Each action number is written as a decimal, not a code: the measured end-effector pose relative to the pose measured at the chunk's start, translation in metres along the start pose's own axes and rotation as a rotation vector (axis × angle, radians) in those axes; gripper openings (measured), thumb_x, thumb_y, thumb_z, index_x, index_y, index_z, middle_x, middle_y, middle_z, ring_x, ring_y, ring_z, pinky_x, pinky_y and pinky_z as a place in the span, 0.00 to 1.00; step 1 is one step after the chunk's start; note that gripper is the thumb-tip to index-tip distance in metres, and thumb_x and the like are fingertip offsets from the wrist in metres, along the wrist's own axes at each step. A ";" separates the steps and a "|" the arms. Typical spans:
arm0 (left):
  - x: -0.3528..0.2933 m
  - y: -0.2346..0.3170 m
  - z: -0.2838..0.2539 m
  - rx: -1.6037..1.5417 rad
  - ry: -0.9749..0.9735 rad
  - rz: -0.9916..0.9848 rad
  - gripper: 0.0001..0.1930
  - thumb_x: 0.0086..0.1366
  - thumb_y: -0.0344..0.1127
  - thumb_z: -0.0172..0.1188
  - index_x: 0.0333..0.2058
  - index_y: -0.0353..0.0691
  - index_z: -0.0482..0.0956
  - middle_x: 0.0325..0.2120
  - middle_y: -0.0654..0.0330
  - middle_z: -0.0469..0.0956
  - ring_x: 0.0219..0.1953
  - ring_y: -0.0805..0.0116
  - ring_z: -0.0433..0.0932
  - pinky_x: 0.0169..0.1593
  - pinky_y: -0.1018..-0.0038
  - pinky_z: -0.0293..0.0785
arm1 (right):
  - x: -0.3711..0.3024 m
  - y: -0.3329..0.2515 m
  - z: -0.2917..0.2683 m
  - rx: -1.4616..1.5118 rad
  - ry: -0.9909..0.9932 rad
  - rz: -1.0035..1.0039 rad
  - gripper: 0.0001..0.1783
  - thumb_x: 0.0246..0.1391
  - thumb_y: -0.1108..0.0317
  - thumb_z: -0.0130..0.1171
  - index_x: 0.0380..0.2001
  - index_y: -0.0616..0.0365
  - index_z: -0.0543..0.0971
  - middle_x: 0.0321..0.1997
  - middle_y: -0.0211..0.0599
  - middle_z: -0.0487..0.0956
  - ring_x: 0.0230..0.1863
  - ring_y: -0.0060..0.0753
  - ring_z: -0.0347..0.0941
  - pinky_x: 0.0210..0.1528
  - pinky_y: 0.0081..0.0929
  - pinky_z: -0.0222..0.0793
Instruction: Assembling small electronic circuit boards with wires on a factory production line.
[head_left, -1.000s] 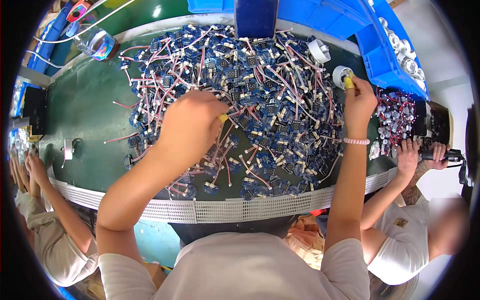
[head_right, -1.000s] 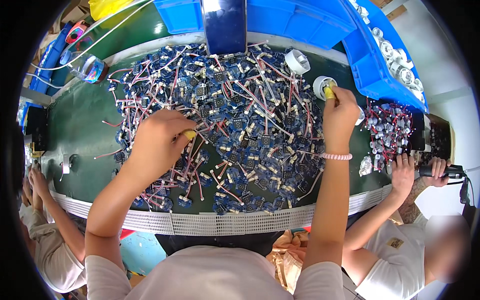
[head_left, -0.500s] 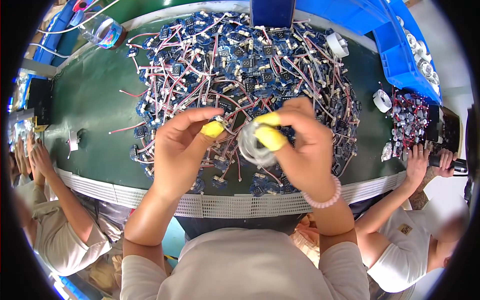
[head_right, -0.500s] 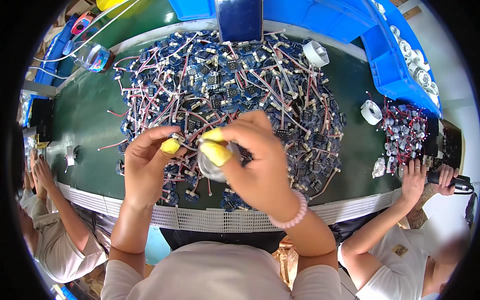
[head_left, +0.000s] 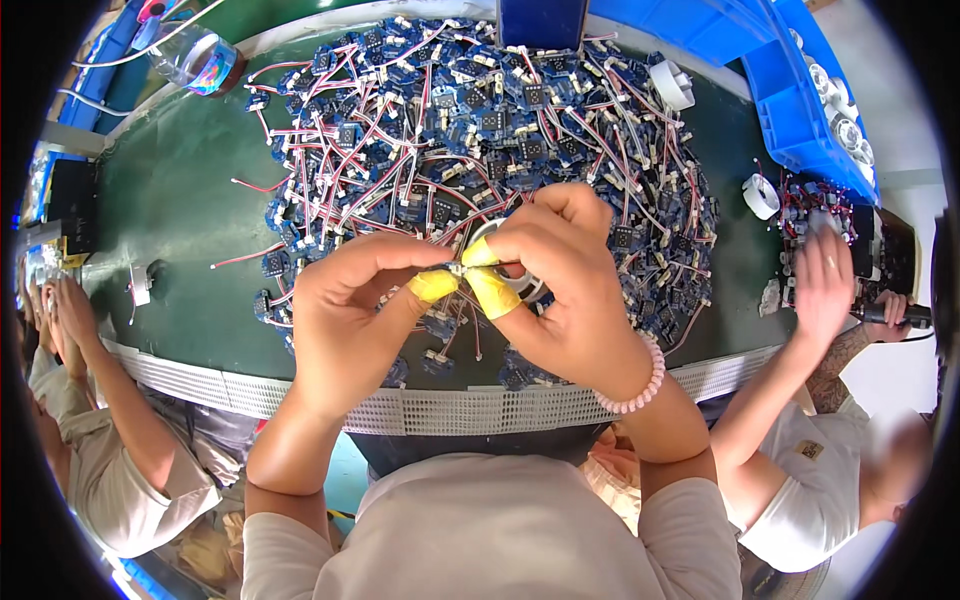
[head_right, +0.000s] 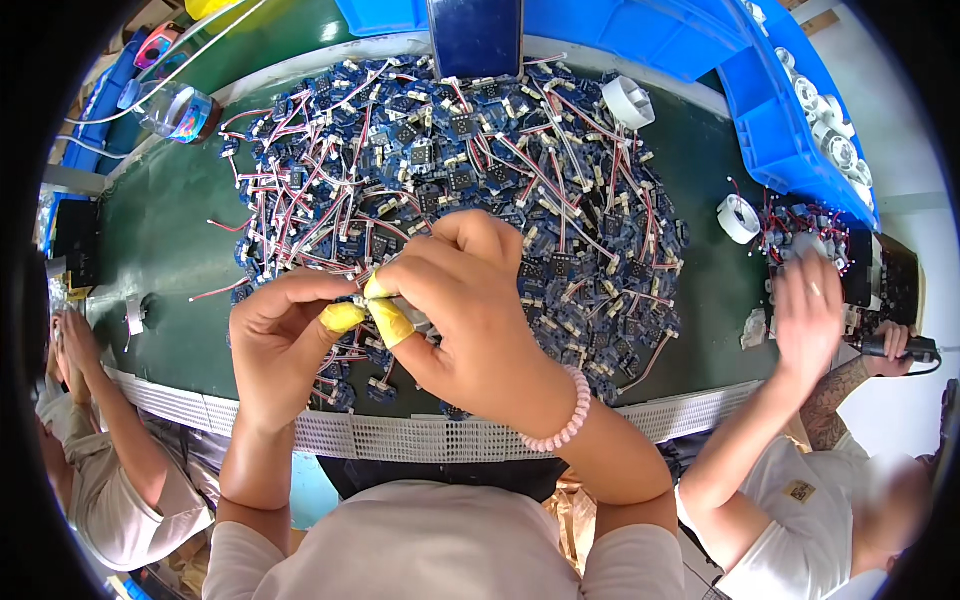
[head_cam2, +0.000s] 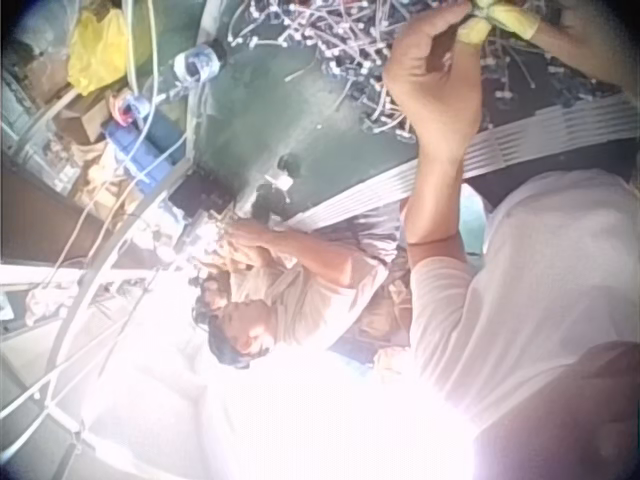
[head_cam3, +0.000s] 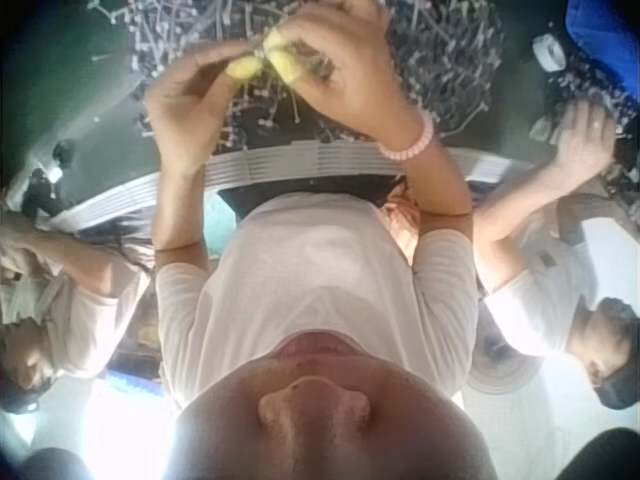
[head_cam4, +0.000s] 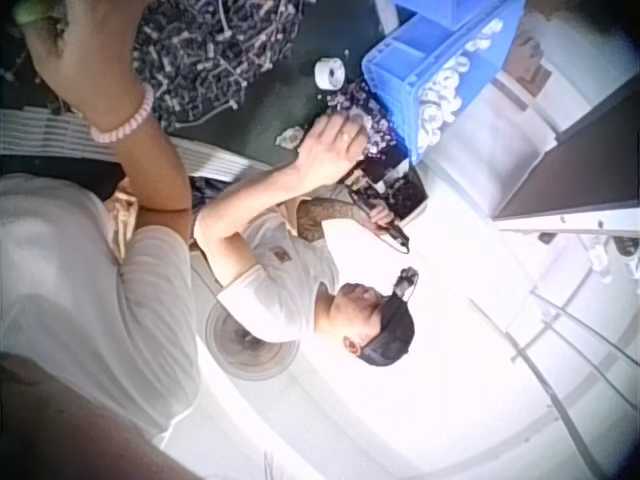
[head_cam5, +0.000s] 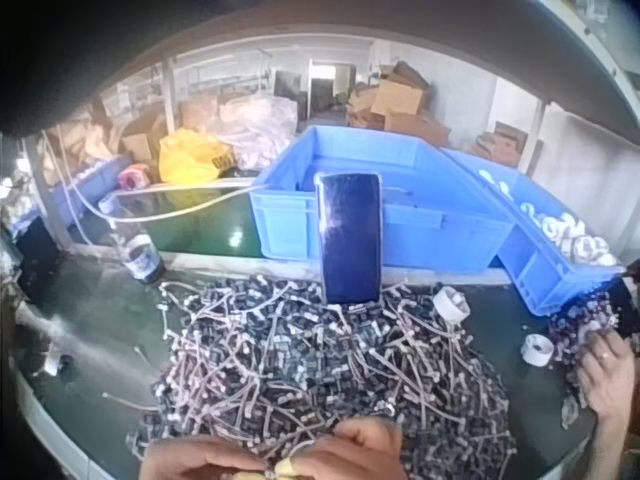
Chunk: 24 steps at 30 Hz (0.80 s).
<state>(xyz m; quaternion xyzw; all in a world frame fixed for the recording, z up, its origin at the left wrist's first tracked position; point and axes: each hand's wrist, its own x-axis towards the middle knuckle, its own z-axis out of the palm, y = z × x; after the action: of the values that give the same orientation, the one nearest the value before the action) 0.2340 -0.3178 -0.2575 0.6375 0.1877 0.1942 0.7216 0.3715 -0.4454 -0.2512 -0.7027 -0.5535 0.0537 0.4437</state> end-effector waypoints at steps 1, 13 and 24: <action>0.000 0.000 -0.001 0.061 -0.012 0.035 0.13 0.55 0.14 0.55 0.39 0.31 0.78 0.37 0.57 0.76 0.38 0.71 0.76 0.43 0.78 0.73 | 0.001 -0.001 -0.002 -0.006 -0.024 -0.001 0.10 0.38 0.72 0.61 0.28 0.53 0.76 0.24 0.27 0.73 0.36 0.35 0.62 0.45 0.32 0.51; -0.002 -0.003 0.017 0.412 0.066 0.223 0.12 0.49 0.14 0.59 0.33 0.34 0.81 0.27 0.57 0.78 0.29 0.71 0.76 0.33 0.79 0.71 | -0.029 -0.004 0.016 0.162 0.170 0.087 0.09 0.38 0.73 0.62 0.27 0.58 0.74 0.26 0.32 0.74 0.39 0.39 0.67 0.44 0.37 0.54; 0.008 -0.005 0.012 0.100 0.068 -0.077 0.10 0.60 0.20 0.54 0.41 0.30 0.72 0.34 0.58 0.76 0.37 0.72 0.77 0.39 0.80 0.74 | 0.046 0.073 -0.034 -0.803 0.042 0.042 0.09 0.37 0.73 0.62 0.27 0.56 0.81 0.27 0.30 0.76 0.37 0.37 0.66 0.40 0.32 0.59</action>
<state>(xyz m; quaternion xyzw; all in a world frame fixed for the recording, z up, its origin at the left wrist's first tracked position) 0.2468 -0.3244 -0.2614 0.6581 0.2460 0.1782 0.6889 0.4621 -0.4260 -0.2617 -0.8323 -0.5068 -0.1725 0.1438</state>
